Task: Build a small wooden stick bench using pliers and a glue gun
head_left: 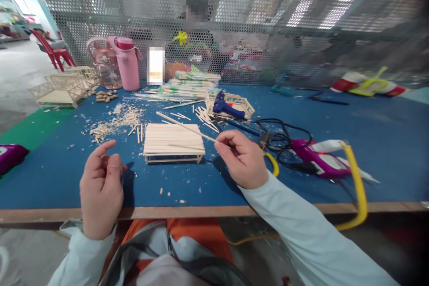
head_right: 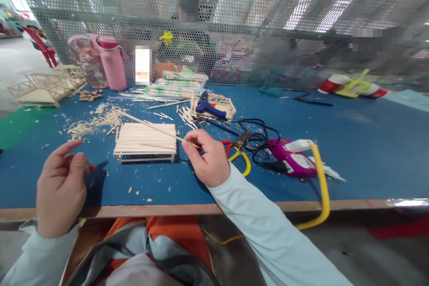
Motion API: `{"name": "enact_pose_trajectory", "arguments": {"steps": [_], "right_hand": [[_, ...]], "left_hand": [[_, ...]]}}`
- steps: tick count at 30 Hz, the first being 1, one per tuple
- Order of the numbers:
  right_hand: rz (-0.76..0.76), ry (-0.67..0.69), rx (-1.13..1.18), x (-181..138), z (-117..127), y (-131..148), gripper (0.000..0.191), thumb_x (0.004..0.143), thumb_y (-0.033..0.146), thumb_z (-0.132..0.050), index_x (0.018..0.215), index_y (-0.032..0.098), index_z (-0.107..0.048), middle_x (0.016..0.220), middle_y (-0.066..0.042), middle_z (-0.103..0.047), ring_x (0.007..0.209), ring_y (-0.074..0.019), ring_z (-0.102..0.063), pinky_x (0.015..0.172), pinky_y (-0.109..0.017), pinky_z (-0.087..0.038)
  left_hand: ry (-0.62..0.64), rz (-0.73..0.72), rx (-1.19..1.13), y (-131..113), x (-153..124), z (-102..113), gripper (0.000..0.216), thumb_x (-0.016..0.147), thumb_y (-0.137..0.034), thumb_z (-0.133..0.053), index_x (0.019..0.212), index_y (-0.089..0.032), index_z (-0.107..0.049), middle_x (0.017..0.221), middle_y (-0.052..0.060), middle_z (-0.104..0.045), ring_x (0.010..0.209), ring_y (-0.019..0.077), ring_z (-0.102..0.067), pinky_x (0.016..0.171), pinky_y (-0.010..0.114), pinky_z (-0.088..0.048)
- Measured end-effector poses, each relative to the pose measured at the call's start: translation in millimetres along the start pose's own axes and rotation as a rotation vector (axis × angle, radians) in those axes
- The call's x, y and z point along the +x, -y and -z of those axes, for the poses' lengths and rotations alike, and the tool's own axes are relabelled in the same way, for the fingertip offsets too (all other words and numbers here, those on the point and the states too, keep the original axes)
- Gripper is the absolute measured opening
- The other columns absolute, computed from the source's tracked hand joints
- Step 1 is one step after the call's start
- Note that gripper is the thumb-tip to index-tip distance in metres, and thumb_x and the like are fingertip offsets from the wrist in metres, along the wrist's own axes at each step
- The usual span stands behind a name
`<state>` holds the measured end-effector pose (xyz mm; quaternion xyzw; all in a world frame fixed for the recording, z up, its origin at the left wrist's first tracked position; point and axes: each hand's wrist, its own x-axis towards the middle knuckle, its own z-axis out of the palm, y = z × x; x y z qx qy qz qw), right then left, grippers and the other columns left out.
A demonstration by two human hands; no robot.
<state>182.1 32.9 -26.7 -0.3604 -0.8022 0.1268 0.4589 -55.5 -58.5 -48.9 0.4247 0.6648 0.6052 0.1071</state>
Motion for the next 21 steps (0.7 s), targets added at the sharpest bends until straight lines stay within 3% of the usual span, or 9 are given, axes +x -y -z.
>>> {"name": "enact_pose_trajectory", "arguments": {"steps": [3, 6, 8, 11, 13, 17, 21], "right_hand": [[0.005, -0.004, -0.005, -0.1, 0.6, 0.6, 0.005, 0.084, 0.021, -0.051, 0.08, 0.019, -0.052, 0.061, 0.003, -0.051, 0.049, -0.0089, -0.044, 0.047, -0.022, -0.033], [0.004, -0.024, -0.003, -0.3, 1.1, 0.4, 0.004, 0.084, 0.021, -0.05, 0.08, 0.019, -0.051, 0.061, 0.003, -0.05, 0.05, -0.009, -0.043, 0.047, -0.022, -0.034], [-0.008, -0.057, -0.002, -0.3, 1.0, -0.3, 0.005, 0.084, 0.022, -0.05, 0.08, 0.019, -0.05, 0.06, 0.003, -0.048, 0.05, -0.0091, -0.043, 0.048, -0.022, -0.034], [-0.056, -0.125, 0.007, 0.1, 0.2, -1.4, 0.005, 0.085, 0.023, -0.049, 0.082, 0.019, -0.05, 0.057, 0.004, -0.043, 0.048, -0.009, -0.038, 0.047, -0.022, -0.033], [-0.098, -0.139, 0.016, 0.4, -0.5, -1.7, 0.007, 0.085, 0.026, -0.049, 0.082, 0.019, -0.05, 0.056, 0.005, -0.042, 0.047, -0.0088, -0.036, 0.045, -0.022, -0.031], [-0.142, -0.102, 0.014, 0.2, -0.4, -0.9, 0.013, 0.086, 0.028, -0.048, 0.078, 0.018, -0.051, 0.053, 0.005, -0.039, 0.046, -0.0083, -0.033, 0.045, -0.023, -0.028], [-0.151, -0.095, 0.018, 0.4, 1.0, -0.4, 0.016, 0.086, 0.03, -0.047, 0.076, 0.018, -0.05, 0.052, 0.006, -0.036, 0.045, -0.0082, -0.031, 0.045, -0.023, -0.027]], "left_hand": [[-0.016, -0.065, 0.007, 1.1, 0.6, -0.2, 0.047, 0.08, -0.032, -0.056, 0.125, -0.024, -0.047, 0.078, -0.002, -0.055, 0.07, 0.0115, -0.057, 0.065, 0.023, -0.047], [-0.015, -0.042, 0.015, 3.4, 0.3, -0.5, 0.047, 0.076, -0.033, -0.06, 0.122, -0.026, -0.051, 0.085, 0.0, -0.058, 0.078, 0.0138, -0.059, 0.072, 0.026, -0.05], [-0.052, -0.019, 0.014, 5.6, -0.3, -0.6, 0.052, 0.077, -0.034, -0.059, 0.127, -0.028, -0.046, 0.11, 0.005, -0.058, 0.101, 0.0192, -0.057, 0.086, 0.032, -0.048], [-0.073, 0.001, 0.051, 9.0, -0.9, -0.4, 0.063, 0.081, -0.033, -0.054, 0.138, -0.033, -0.027, 0.146, 0.004, -0.03, 0.132, 0.0236, -0.03, 0.106, 0.041, -0.032], [-0.027, -0.002, 0.084, 10.1, -0.7, -0.2, 0.061, 0.081, -0.033, -0.052, 0.138, -0.032, -0.028, 0.146, 0.005, -0.03, 0.133, 0.0241, -0.028, 0.107, 0.043, -0.029], [0.101, -0.055, 0.19, 8.2, 1.3, -0.1, 0.041, 0.08, -0.037, -0.051, 0.12, -0.025, -0.052, 0.123, 0.007, -0.057, 0.112, 0.0245, -0.054, 0.098, 0.041, -0.042], [0.151, -0.174, 0.407, 3.4, 3.9, -2.0, 0.037, 0.079, -0.039, -0.053, 0.111, -0.022, -0.059, 0.117, 0.007, -0.06, 0.108, 0.0248, -0.056, 0.096, 0.039, -0.043]]}}
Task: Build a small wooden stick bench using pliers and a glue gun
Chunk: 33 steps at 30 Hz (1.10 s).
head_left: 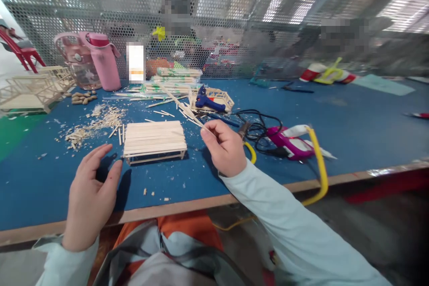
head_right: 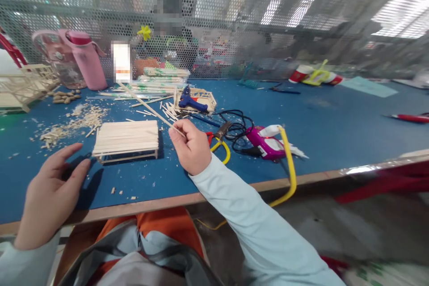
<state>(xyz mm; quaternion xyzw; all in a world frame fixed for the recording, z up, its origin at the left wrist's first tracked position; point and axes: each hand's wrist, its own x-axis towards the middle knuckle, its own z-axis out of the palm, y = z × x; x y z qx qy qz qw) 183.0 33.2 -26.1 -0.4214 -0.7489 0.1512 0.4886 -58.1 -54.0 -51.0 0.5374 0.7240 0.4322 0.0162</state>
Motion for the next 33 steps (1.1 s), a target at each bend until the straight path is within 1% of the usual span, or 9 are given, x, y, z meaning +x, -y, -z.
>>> {"name": "enact_pose_trajectory", "arguments": {"steps": [7, 12, 15, 16, 18, 20, 22, 30, 33], "right_hand": [[0.021, 0.132, 0.033, -2, -1, -1, 0.026, 0.09, 0.032, -0.038, 0.068, 0.019, -0.043, 0.057, 0.004, -0.04, 0.054, -0.0103, -0.04, 0.054, -0.024, -0.033], [-0.03, 0.211, 0.055, 7, -4, -7, 0.034, 0.092, 0.041, -0.034, 0.066, 0.02, -0.04, 0.057, 0.004, -0.041, 0.054, -0.0106, -0.04, 0.055, -0.025, -0.032], [-0.056, 0.181, 0.153, 32, -10, -12, 0.038, 0.089, 0.049, -0.036, 0.066, 0.02, -0.042, 0.056, 0.004, -0.042, 0.053, -0.0106, -0.04, 0.052, -0.025, -0.032], [-0.065, 0.161, 0.198, 42, -13, -13, 0.039, 0.088, 0.052, -0.037, 0.067, 0.02, -0.043, 0.055, 0.004, -0.042, 0.052, -0.0106, -0.039, 0.051, -0.024, -0.031], [-0.056, 0.119, 0.274, 62, -21, -16, 0.042, 0.085, 0.057, -0.039, 0.065, 0.021, -0.042, 0.053, 0.004, -0.04, 0.05, -0.0105, -0.038, 0.049, -0.024, -0.029], [-0.048, 0.063, 0.329, 76, -28, -18, 0.043, 0.083, 0.06, -0.04, 0.065, 0.021, -0.042, 0.052, 0.005, -0.038, 0.049, -0.0103, -0.037, 0.047, -0.024, -0.028], [-0.058, 0.034, 0.37, 81, -32, -22, 0.044, 0.082, 0.062, -0.04, 0.065, 0.021, -0.043, 0.051, 0.005, -0.038, 0.048, -0.0099, -0.036, 0.046, -0.024, -0.027], [-0.138, 0.083, 0.44, 66, -32, -30, 0.043, 0.08, 0.062, -0.044, 0.066, 0.021, -0.045, 0.049, 0.006, -0.038, 0.046, -0.0091, -0.035, 0.044, -0.024, -0.026], [-0.124, 0.09, 0.415, 65, -31, -29, 0.042, 0.081, 0.06, -0.044, 0.066, 0.02, -0.045, 0.048, 0.006, -0.038, 0.045, -0.0089, -0.034, 0.044, -0.024, -0.025]], "left_hand": [[0.121, -0.027, -0.012, 1, -3, -5, 0.042, 0.081, -0.041, -0.051, 0.119, -0.024, -0.053, 0.118, 0.01, -0.06, 0.112, 0.0285, -0.054, 0.092, 0.043, -0.045], [0.067, -0.113, -0.089, -8, 12, 7, 0.039, 0.083, -0.036, -0.048, 0.122, -0.029, -0.049, 0.136, 0.008, -0.045, 0.125, 0.0298, -0.042, 0.098, 0.048, -0.041], [0.076, -0.343, -0.042, -37, 46, 10, 0.038, 0.086, -0.032, -0.042, 0.123, -0.027, -0.049, 0.128, 0.005, -0.053, 0.122, 0.0252, -0.045, 0.105, 0.043, -0.034], [0.112, -0.478, -0.019, -48, 59, 7, 0.039, 0.087, -0.034, -0.039, 0.123, -0.023, -0.05, 0.129, 0.007, -0.053, 0.124, 0.0241, -0.043, 0.107, 0.042, -0.031], [0.375, -0.695, 0.086, -65, 82, -7, 0.048, 0.088, -0.037, -0.033, 0.129, -0.015, -0.045, 0.138, 0.011, -0.043, 0.131, 0.0253, -0.033, 0.108, 0.045, -0.024], [0.721, -0.673, 0.272, -73, 97, -25, 0.055, 0.089, -0.043, -0.028, 0.137, -0.017, -0.034, 0.148, 0.012, -0.028, 0.136, 0.0319, -0.018, 0.105, 0.057, -0.02], [0.903, -0.652, 0.395, -74, 101, -39, 0.058, 0.089, -0.049, -0.023, 0.141, -0.022, -0.025, 0.151, 0.01, -0.02, 0.137, 0.034, -0.012, 0.102, 0.063, -0.014], [0.904, -0.725, 0.401, -69, 99, -43, 0.059, 0.089, -0.048, -0.019, 0.141, -0.02, -0.024, 0.146, 0.011, -0.031, 0.13, 0.0285, -0.033, 0.101, 0.049, -0.026], [1.003, -0.63, 0.293, -71, 120, -44, 0.067, 0.083, -0.052, -0.032, 0.141, -0.017, -0.026, 0.13, 0.014, -0.052, 0.114, 0.0262, -0.051, 0.092, 0.039, -0.038]]}}
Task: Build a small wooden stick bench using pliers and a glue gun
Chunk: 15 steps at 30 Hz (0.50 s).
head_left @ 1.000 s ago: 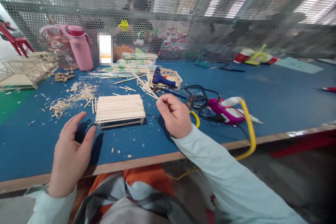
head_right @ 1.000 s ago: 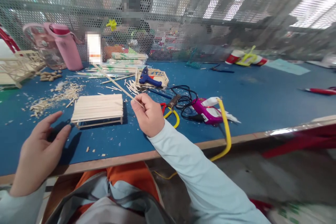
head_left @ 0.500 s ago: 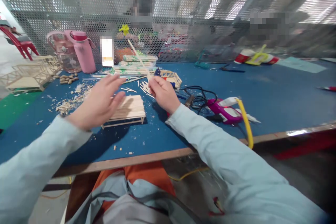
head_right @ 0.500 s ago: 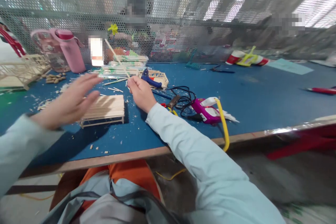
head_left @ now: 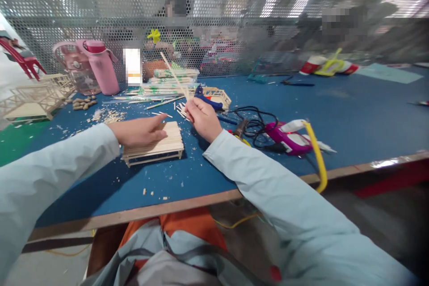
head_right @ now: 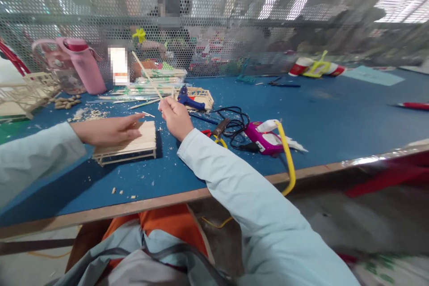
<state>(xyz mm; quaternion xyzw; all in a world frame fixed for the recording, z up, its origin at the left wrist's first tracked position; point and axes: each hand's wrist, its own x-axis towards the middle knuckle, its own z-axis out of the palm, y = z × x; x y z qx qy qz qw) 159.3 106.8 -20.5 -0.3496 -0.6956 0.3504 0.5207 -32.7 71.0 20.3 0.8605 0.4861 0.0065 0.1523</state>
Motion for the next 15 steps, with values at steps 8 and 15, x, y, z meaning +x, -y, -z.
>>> {"name": "enact_pose_trajectory", "arguments": {"steps": [8, 15], "right_hand": [[-0.07, -0.011, 0.027, -3, 4, 1, 0.041, 0.079, 0.059, -0.045, 0.065, 0.021, -0.043, 0.049, 0.006, -0.037, 0.045, -0.0089, -0.034, 0.043, -0.023, -0.025], [-0.068, 0.006, 0.071, -3, 0, -2, 0.034, 0.083, 0.047, -0.045, 0.063, 0.02, -0.043, 0.047, 0.007, -0.037, 0.044, -0.0082, -0.034, 0.044, -0.022, -0.027]], "left_hand": [[0.058, 0.281, -0.783, 24, -3, 14, 0.025, 0.07, -0.043, -0.058, 0.078, -0.023, -0.068, 0.074, 0.005, -0.071, 0.059, 0.0177, -0.064, 0.052, 0.029, -0.049], [-0.117, 0.472, -1.053, 33, -22, 9, 0.021, 0.079, -0.029, -0.05, 0.078, -0.02, -0.069, 0.071, 0.008, -0.07, 0.061, 0.0194, -0.066, 0.056, 0.034, -0.053]]}}
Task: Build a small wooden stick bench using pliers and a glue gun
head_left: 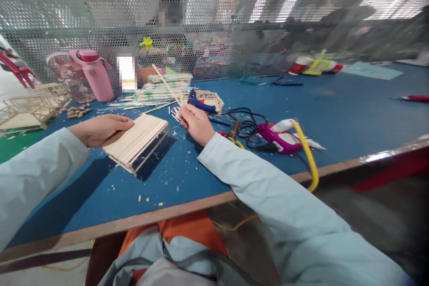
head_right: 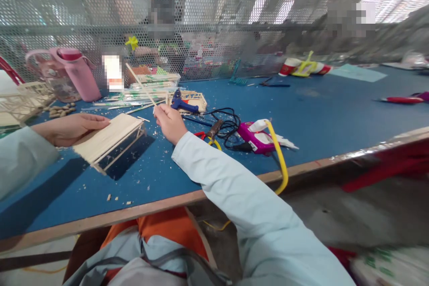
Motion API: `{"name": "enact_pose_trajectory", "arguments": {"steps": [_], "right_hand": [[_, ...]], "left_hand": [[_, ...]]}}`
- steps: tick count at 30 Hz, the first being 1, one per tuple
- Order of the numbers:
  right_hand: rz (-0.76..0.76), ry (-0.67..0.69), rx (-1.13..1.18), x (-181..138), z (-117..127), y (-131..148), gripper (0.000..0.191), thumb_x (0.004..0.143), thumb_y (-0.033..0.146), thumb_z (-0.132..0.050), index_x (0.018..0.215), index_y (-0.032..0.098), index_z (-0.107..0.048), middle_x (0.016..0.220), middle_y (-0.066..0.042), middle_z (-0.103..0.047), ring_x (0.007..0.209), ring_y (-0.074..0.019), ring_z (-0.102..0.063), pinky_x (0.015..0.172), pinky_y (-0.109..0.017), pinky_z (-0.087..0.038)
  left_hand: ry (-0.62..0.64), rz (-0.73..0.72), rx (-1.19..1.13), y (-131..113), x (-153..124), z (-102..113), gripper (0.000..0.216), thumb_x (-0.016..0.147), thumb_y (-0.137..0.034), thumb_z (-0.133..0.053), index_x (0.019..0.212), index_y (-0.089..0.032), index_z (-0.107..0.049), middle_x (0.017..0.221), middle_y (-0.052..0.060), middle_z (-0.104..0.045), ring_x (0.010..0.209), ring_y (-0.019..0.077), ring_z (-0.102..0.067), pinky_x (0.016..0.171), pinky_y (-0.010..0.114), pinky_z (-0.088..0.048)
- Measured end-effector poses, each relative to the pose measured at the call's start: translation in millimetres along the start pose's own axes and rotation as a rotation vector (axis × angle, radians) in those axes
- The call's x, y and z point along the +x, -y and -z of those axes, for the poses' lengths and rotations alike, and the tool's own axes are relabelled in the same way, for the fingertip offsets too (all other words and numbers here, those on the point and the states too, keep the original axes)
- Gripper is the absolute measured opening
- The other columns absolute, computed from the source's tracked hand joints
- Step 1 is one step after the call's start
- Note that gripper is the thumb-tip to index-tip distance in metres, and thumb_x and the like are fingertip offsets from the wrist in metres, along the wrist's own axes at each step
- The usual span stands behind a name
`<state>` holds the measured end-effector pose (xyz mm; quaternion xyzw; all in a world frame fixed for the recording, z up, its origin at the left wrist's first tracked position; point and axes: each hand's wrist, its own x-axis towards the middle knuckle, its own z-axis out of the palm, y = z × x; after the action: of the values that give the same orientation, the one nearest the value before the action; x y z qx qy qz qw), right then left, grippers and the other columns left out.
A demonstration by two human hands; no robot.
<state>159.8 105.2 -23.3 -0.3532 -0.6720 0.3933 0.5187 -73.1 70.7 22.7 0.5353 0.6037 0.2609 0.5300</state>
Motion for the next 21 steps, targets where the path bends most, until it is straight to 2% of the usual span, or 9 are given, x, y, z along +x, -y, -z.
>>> {"name": "enact_pose_trajectory", "arguments": {"steps": [2, 4, 7, 10, 13, 15, 18, 21], "right_hand": [[0.019, 0.044, -0.029, 0, 0, 0, 0.032, 0.085, 0.045, -0.042, 0.067, 0.02, -0.047, 0.047, 0.007, -0.037, 0.043, -0.0088, -0.034, 0.045, -0.022, -0.028], [0.09, 0.104, -0.095, -1, 2, 3, 0.028, 0.086, 0.042, -0.042, 0.073, 0.019, -0.053, 0.051, 0.005, -0.042, 0.047, -0.0098, -0.039, 0.049, -0.023, -0.033], [0.272, 0.223, -0.263, -1, 9, 8, 0.022, 0.085, 0.035, -0.046, 0.082, 0.02, -0.061, 0.072, -0.001, -0.059, 0.067, -0.0136, -0.052, 0.066, -0.028, -0.041], [0.378, 0.356, -0.406, -3, 20, 14, 0.019, 0.085, 0.028, -0.046, 0.089, 0.02, -0.063, 0.088, -0.004, -0.064, 0.082, -0.0165, -0.056, 0.077, -0.031, -0.041], [0.396, 0.402, -0.475, -9, 27, 17, 0.016, 0.084, 0.022, -0.045, 0.089, 0.018, -0.06, 0.082, -0.004, -0.062, 0.072, -0.0151, -0.054, 0.068, -0.029, -0.041], [0.397, 0.411, -0.485, -13, 29, 17, 0.01, 0.082, 0.02, -0.047, 0.082, 0.018, -0.057, 0.074, -0.002, -0.058, 0.066, -0.0136, -0.051, 0.063, -0.026, -0.039], [0.369, 0.431, -0.466, -16, 26, 14, 0.008, 0.081, 0.021, -0.05, 0.076, 0.018, -0.055, 0.071, -0.001, -0.057, 0.063, -0.0122, -0.049, 0.06, -0.025, -0.038], [0.329, 0.43, -0.441, -15, 21, 8, 0.008, 0.08, 0.022, -0.052, 0.077, 0.017, -0.056, 0.072, -0.001, -0.057, 0.062, -0.0116, -0.049, 0.06, -0.024, -0.039]], "left_hand": [[-0.007, -0.057, 0.103, 2, 7, 1, 0.022, 0.078, -0.033, -0.051, 0.081, -0.021, -0.07, 0.074, 0.008, -0.071, 0.061, 0.0205, -0.066, 0.052, 0.033, -0.053], [-0.037, -0.186, 0.305, 1, 16, 0, 0.025, 0.076, -0.038, -0.052, 0.085, -0.024, -0.071, 0.077, 0.006, -0.072, 0.063, 0.0203, -0.066, 0.053, 0.032, -0.052], [-0.092, -0.358, 0.558, -4, 28, -3, 0.026, 0.07, -0.043, -0.059, 0.084, -0.027, -0.072, 0.081, 0.003, -0.073, 0.072, 0.0196, -0.065, 0.065, 0.031, -0.051], [-0.191, -0.42, 0.608, -8, 27, -3, 0.026, 0.068, -0.041, -0.061, 0.086, -0.026, -0.072, 0.087, 0.002, -0.073, 0.082, 0.0202, -0.063, 0.075, 0.03, -0.048], [-0.484, -0.463, 0.595, 1, 6, -1, 0.032, 0.077, -0.037, -0.05, 0.098, -0.021, -0.068, 0.094, 0.004, -0.07, 0.084, 0.0203, -0.061, 0.077, 0.03, -0.046], [-0.731, -0.474, 0.538, 15, -17, -3, 0.031, 0.079, -0.035, -0.048, 0.097, -0.02, -0.067, 0.086, 0.003, -0.07, 0.074, 0.0177, -0.061, 0.07, 0.028, -0.046], [-0.821, -0.477, 0.493, 41, -57, -15, 0.027, 0.08, -0.039, -0.05, 0.093, -0.022, -0.067, 0.073, 0.001, -0.068, 0.063, 0.0152, -0.058, 0.058, 0.025, -0.044], [-0.847, -0.507, 0.493, 62, -88, -39, 0.022, 0.081, -0.037, -0.052, 0.088, -0.022, -0.067, 0.084, 0.002, -0.068, 0.073, 0.0162, -0.06, 0.068, 0.028, -0.046]]}}
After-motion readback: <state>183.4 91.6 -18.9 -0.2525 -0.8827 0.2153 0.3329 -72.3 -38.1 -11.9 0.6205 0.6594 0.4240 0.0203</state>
